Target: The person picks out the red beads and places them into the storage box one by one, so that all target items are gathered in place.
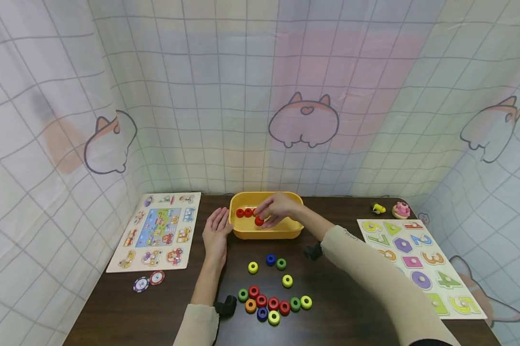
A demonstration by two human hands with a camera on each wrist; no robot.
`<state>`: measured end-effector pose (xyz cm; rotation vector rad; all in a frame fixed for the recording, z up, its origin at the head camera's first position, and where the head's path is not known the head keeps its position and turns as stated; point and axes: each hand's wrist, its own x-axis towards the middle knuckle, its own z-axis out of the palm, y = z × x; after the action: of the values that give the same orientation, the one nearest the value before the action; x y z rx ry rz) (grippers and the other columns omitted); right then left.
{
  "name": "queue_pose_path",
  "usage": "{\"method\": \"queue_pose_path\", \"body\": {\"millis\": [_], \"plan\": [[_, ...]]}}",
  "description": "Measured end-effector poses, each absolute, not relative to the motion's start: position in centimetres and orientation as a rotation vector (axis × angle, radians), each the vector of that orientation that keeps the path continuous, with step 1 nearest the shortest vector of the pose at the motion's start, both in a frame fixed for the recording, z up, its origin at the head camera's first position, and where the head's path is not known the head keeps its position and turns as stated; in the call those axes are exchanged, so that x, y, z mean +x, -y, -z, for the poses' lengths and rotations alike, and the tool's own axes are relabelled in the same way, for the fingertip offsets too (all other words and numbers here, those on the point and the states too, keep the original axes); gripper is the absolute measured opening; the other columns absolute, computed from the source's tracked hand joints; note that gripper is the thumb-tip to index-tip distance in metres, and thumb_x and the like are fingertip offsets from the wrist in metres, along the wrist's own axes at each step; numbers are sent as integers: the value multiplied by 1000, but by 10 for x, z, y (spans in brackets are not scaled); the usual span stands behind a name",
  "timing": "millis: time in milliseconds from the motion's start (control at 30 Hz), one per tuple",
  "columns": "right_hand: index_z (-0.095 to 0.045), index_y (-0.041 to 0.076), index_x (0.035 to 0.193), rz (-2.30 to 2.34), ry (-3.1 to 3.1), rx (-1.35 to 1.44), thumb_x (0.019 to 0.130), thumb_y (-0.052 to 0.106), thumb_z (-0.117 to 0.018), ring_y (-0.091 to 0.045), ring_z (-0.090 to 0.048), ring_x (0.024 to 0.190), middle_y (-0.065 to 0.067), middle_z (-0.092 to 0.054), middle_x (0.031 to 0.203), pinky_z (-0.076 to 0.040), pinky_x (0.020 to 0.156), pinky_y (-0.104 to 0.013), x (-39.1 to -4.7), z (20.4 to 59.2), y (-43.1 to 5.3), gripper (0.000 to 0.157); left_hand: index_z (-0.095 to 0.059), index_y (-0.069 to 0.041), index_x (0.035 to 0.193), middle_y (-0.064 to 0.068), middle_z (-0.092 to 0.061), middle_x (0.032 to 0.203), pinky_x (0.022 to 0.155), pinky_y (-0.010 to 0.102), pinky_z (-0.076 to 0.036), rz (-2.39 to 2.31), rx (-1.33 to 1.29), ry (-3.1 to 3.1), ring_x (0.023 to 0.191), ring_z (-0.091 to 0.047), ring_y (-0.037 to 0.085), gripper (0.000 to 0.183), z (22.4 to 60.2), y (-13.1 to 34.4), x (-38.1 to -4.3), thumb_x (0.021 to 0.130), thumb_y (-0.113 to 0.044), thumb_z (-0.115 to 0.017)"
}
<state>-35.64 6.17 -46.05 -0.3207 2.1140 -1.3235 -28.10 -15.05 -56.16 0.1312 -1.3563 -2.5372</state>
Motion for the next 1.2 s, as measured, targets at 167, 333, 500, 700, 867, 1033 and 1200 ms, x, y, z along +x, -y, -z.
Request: {"method": "queue_pose_path", "body": {"millis": [167,333,500,700,867,1033,1200], "plan": [[-69,-2,115,1349,-2109,-256,90,4,-68,-40,-71,90,-17,-72,101,-55,85,-54,-371,472,-45,26,-43,-9,141,16,-43,148,107,30,-40,2514,117,1376,134,-47,20,58,564,150,-281,90,18,-53],[-70,-2,115,1354,-2117,-227,89,3,-68,-41,-70,90,-18,-72,100,-55,85,-53,-380,484,-26,26,-41,-7,142,17,-43,148,113,41,-33,2558,105,1349,137,-43,24,60,559,150,-277,89,17,-55],[-72,-1,110,1363,-2142,-207,87,0,-69,-41,-71,87,-19,-73,97,-57,81,-51,-384,496,-12,23,-39,-3,143,17,-44,147,115,47,-27,2601,77,1308,140,-39,29,61,552,151,-272,88,18,-56],[-72,-4,109,1391,-2132,-178,85,-7,-67,-42,-70,85,-24,-71,98,-57,81,-52,-387,507,0,25,-37,-2,143,24,-35,151,115,50,-26,2593,24,1307,142,-34,33,59,548,152,-270,90,19,-53],[-71,-6,109,1390,-2165,-199,84,-9,-65,-43,-69,89,-25,-70,104,-57,81,-51,-383,506,4,25,-37,-2,144,24,-34,152,114,48,-28,2585,25,1317,142,-35,32,60,548,152,-271,90,20,-51],[-70,-7,110,1360,-2228,-296,85,-8,-63,-40,-70,90,-24,-70,106,-57,82,-50,-374,489,2,26,-36,-1,144,23,-35,152,114,46,-29,2588,52,1320,141,-36,31,61,548,151,-272,89,20,-52],[-71,-4,109,1321,-2266,-438,86,-3,-67,-35,-72,87,-21,-72,103,-57,81,-51,-356,467,-7,23,-36,-2,145,21,-38,151,114,45,-30,2582,54,1328,141,-35,31,63,549,152,-274,89,18,-56]]}}
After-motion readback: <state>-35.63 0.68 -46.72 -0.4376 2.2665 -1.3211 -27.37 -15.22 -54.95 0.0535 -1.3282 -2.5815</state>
